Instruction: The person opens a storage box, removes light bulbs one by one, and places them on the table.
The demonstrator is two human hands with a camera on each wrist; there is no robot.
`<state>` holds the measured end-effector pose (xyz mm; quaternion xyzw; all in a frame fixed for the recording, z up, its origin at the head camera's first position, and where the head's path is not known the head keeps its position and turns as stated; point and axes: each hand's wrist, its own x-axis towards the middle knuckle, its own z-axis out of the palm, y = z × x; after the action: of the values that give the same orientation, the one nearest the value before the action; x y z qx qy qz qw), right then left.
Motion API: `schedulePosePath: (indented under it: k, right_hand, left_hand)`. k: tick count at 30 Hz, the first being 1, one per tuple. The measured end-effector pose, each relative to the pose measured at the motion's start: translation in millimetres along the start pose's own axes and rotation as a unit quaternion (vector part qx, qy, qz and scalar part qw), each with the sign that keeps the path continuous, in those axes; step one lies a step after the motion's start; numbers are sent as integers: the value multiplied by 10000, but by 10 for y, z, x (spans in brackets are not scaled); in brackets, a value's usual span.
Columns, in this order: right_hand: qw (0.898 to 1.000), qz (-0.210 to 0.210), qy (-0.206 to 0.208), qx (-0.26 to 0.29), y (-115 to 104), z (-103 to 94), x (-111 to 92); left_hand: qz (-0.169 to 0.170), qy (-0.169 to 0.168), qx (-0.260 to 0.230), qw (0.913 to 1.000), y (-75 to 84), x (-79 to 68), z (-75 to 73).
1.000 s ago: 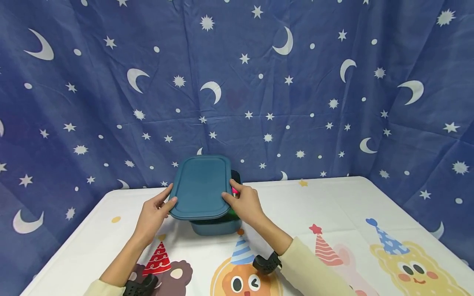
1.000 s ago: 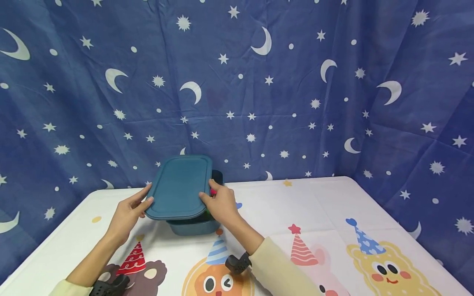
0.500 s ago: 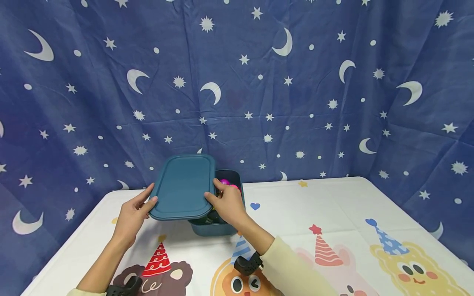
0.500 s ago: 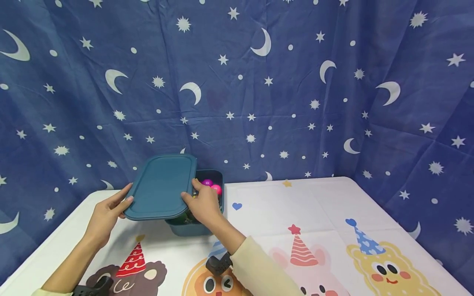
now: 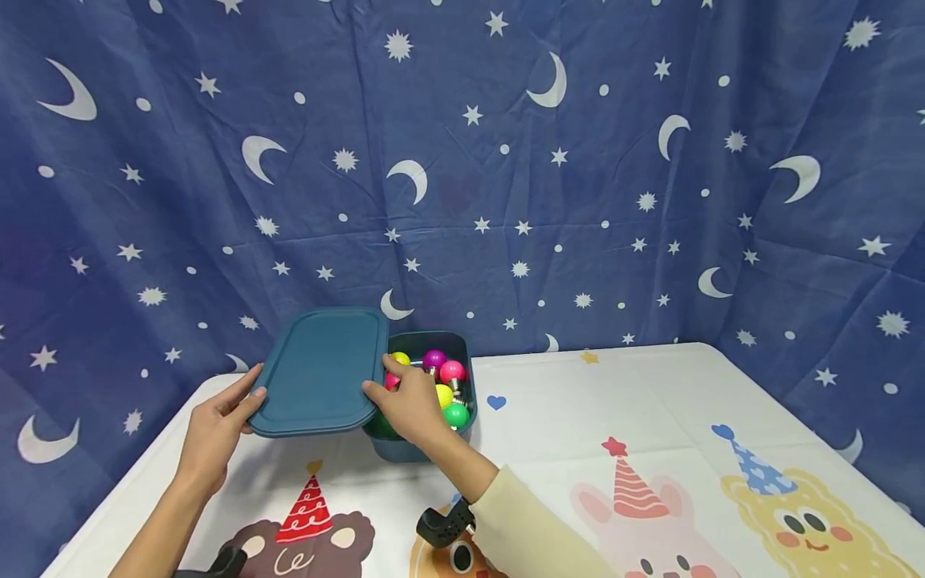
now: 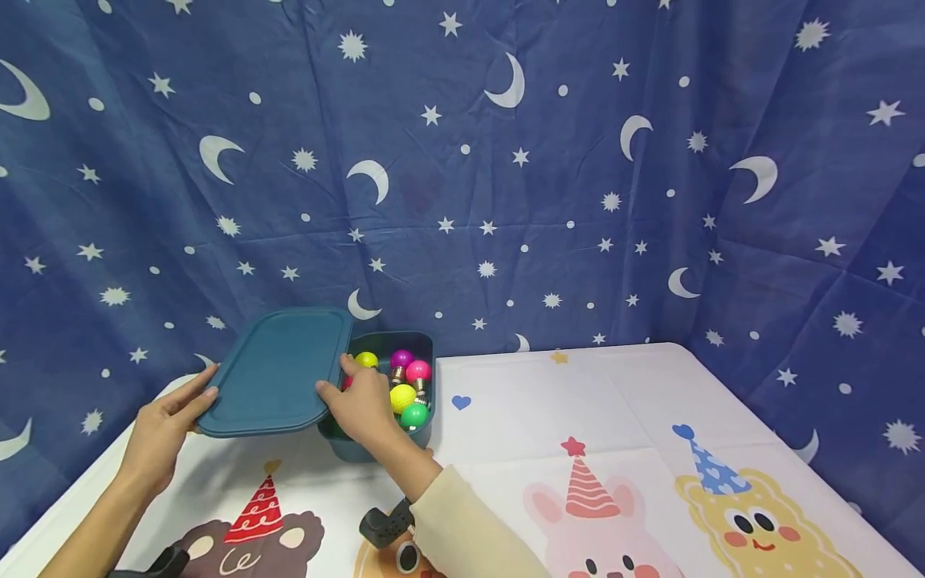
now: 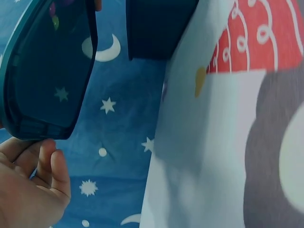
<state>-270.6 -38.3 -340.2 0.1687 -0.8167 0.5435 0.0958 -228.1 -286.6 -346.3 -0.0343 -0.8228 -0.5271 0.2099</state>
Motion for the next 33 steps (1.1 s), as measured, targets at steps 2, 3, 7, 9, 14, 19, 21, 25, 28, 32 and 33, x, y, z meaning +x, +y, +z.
schedulePosePath:
  k: [2,3,7,9,14,19,21,25,28,32,33]
  right_hand:
    - [10000,42,-38,60,-18,50,-6]
    - [9999,54,-56,115,-25,75,-10]
    - [9998,46,-54,204,-42,168,-18]
    - [9997,43,-32,244,-37,215,-16]
    - [9986,232,-96,469,-47,301,-3]
    - [9976,583,-104,361,-94,389,2]
    - [9976,641,-108,231,-121,420,-4]
    - [9981,599,-170,10,-167,465,-19]
    - [9981,553,-218,-135,-195,499,-37]
    - [9976,619,-264,-148,-227,552,-65]
    - [9974,652,-265,-122,-233,567,-71]
  left_hand:
    - [-8,101,28,9999,-38,-1,-38]
    - [-24,149,25,9999,-54,-3,-55]
    - [-108,340,-27,9994,-114,-6,-119]
    - [-166,361,-142,9991,-135,-5,-149]
    - [-319,315,-515,9977,-193,13,-221]
    - [-461,375,-537,9968,-271,21,-272]
    - [-544,435,-645,9955,-304,13,-289]
    - [-683,521,-758,9934,-359,1,-325]
    - [-749,562,-469,9945,-382,2,-363]
    - [-919,615,-21,9939,-419,5,-405]
    - [-963,627,15,9934,-433,6,-412]
